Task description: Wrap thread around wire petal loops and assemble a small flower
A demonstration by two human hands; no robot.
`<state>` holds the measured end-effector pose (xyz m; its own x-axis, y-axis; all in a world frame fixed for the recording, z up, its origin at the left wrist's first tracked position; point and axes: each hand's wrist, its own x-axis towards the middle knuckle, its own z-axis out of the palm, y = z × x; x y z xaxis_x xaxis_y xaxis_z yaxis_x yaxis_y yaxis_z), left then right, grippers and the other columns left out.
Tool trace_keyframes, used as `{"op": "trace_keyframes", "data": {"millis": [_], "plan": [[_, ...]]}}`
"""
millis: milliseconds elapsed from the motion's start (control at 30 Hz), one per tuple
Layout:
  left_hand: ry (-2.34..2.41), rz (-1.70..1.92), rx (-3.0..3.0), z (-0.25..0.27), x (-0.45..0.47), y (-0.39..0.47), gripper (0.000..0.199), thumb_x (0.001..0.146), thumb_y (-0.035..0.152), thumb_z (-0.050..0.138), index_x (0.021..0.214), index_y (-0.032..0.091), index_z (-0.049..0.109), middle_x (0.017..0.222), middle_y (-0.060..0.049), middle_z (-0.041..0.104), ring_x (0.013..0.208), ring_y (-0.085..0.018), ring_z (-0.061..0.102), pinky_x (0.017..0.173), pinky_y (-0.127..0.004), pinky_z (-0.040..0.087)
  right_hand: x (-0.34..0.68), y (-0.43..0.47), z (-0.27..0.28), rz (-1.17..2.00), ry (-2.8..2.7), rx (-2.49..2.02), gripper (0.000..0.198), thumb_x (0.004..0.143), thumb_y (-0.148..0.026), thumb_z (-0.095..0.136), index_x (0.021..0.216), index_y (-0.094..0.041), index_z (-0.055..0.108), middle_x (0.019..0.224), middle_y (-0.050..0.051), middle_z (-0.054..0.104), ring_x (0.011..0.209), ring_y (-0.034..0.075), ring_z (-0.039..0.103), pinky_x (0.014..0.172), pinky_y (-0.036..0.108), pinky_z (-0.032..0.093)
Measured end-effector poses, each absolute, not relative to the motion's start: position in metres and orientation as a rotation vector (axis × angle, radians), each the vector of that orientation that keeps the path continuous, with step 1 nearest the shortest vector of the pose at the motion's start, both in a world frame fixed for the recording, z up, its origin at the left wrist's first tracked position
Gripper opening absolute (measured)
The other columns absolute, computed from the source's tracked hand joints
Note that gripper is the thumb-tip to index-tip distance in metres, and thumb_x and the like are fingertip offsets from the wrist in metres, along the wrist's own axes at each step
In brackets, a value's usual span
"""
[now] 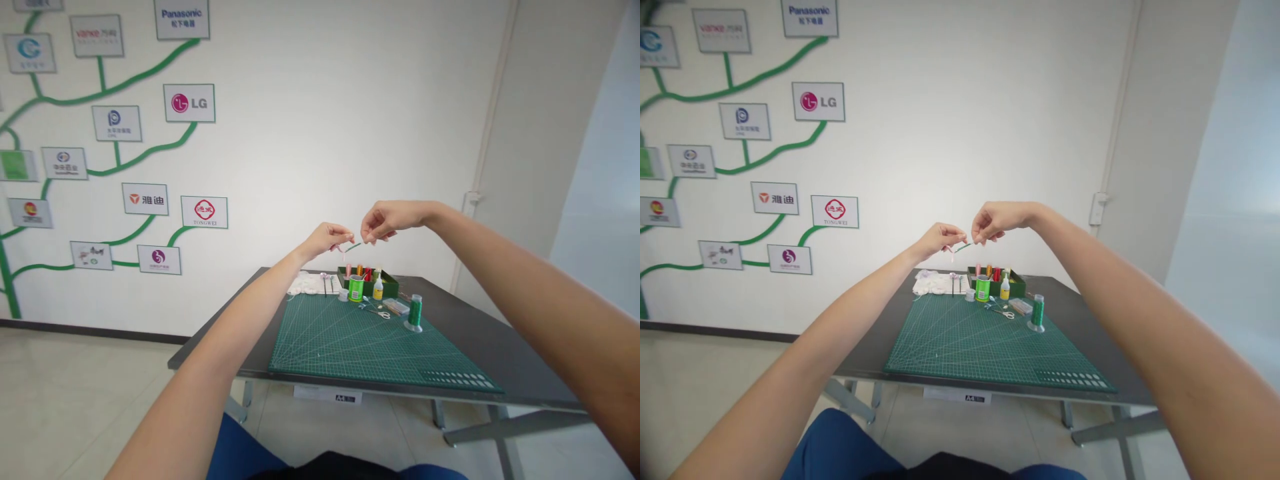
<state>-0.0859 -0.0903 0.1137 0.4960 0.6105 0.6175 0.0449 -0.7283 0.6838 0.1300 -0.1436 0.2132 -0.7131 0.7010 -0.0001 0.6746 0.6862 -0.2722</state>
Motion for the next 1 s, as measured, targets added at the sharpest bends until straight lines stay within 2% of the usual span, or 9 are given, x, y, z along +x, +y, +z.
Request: {"op": "trace_keyframes", "data": {"millis": [67, 200, 300, 367, 467, 567, 700, 1000], "plan": [[0.577, 1.199, 2.159, 0.112, -0.085, -0.094, 0.033, 0.077, 0.043, 0.079, 0.081, 0.01, 0.077, 0.049, 0.004, 0.048, 0.047, -0.007, 0.035, 0.049, -0.023, 0.027, 0.125, -0.141, 0.211, 0.34, -2.845, -1.213, 0.028, 0.077, -0.042, 0.076, 0.085, -0.016, 0.076, 0.073, 0.003, 0.073, 0.059, 0.012, 0.055, 0.058, 0.026, 0.041], [0.654, 1.198, 2.168, 0.11, -0.077, -0.095, 0.03, 0.078, 0.039, 0.077, 0.078, 0.01, 0.076, 0.046, 0.005, 0.048, 0.046, -0.007, 0.035, 0.049, -0.023, 0.025, 0.12, -0.136, 0.209, 0.175, -2.904, -1.413, 0.015, 0.077, -0.029, 0.075, 0.081, -0.015, 0.077, 0.073, 0.003, 0.075, 0.065, 0.015, 0.064, 0.062, 0.026, 0.046], [0.668, 1.207, 2.147, 0.111, -0.067, -0.093, 0.023, 0.08, 0.031, 0.074, 0.074, 0.01, 0.075, 0.045, 0.005, 0.048, 0.045, -0.007, 0.035, 0.049, -0.023, 0.025, 0.118, -0.137, 0.21, -0.077, -2.85, -1.587, 0.003, 0.076, -0.018, 0.076, 0.076, -0.015, 0.077, 0.067, 0.002, 0.073, 0.062, 0.016, 0.066, 0.063, 0.027, 0.049], [0.67, 1.231, 2.129, 0.113, -0.058, -0.093, 0.019, 0.08, 0.027, 0.072, 0.073, 0.01, 0.075, 0.046, 0.005, 0.05, 0.045, -0.007, 0.034, 0.049, -0.023, 0.026, 0.117, -0.14, 0.211, -0.321, -2.766, -1.682, 0.005, 0.075, -0.01, 0.075, 0.073, -0.014, 0.076, 0.065, 0.003, 0.073, 0.06, 0.017, 0.067, 0.063, 0.029, 0.05], [0.665, 1.302, 2.087, 0.117, -0.044, -0.094, 0.019, 0.081, 0.027, 0.072, 0.074, 0.01, 0.076, 0.052, 0.002, 0.057, 0.047, -0.007, 0.035, 0.05, -0.024, 0.027, 0.114, -0.145, 0.211, -0.775, -2.588, -1.72, 0.01, 0.074, -0.005, 0.076, 0.074, -0.014, 0.079, 0.076, 0.011, 0.077, 0.074, 0.025, 0.073, 0.068, 0.033, 0.051], [0.636, 1.401, 2.03, 0.123, -0.032, -0.096, 0.02, 0.082, 0.029, 0.073, 0.074, 0.01, 0.076, 0.054, 0.002, 0.057, 0.048, -0.007, 0.036, 0.051, -0.024, 0.027, 0.115, -0.148, 0.212, -1.036, -2.411, -1.733, 0.016, 0.077, -0.006, 0.075, 0.089, -0.013, 0.082, 0.097, 0.02, 0.078, 0.093, 0.032, 0.074, 0.074, 0.036, 0.052], [0.61, 1.496, 1.938, 0.126, -0.019, -0.096, 0.021, 0.083, 0.028, 0.072, 0.071, 0.012, 0.074, 0.049, 0.004, 0.048, 0.047, -0.007, 0.035, 0.051, -0.024, 0.025, 0.125, -0.147, 0.214, -1.057, -2.287, -1.711, 0.025, 0.084, -0.01, 0.071, 0.107, -0.013, 0.08, 0.112, 0.023, 0.075, 0.106, 0.034, 0.071, 0.082, 0.038, 0.052], [0.588, 1.541, 1.829, 0.125, 0.006, -0.099, 0.022, 0.086, 0.03, 0.073, 0.075, 0.011, 0.074, 0.048, 0.007, 0.042, 0.048, -0.007, 0.034, 0.052, -0.024, 0.026, 0.155, -0.132, 0.203, -0.779, -2.118, -1.473, 0.023, 0.092, -0.015, 0.061, 0.104, -0.012, 0.081, 0.106, 0.015, 0.08, 0.104, 0.028, 0.072, 0.088, 0.032, 0.05]]}}
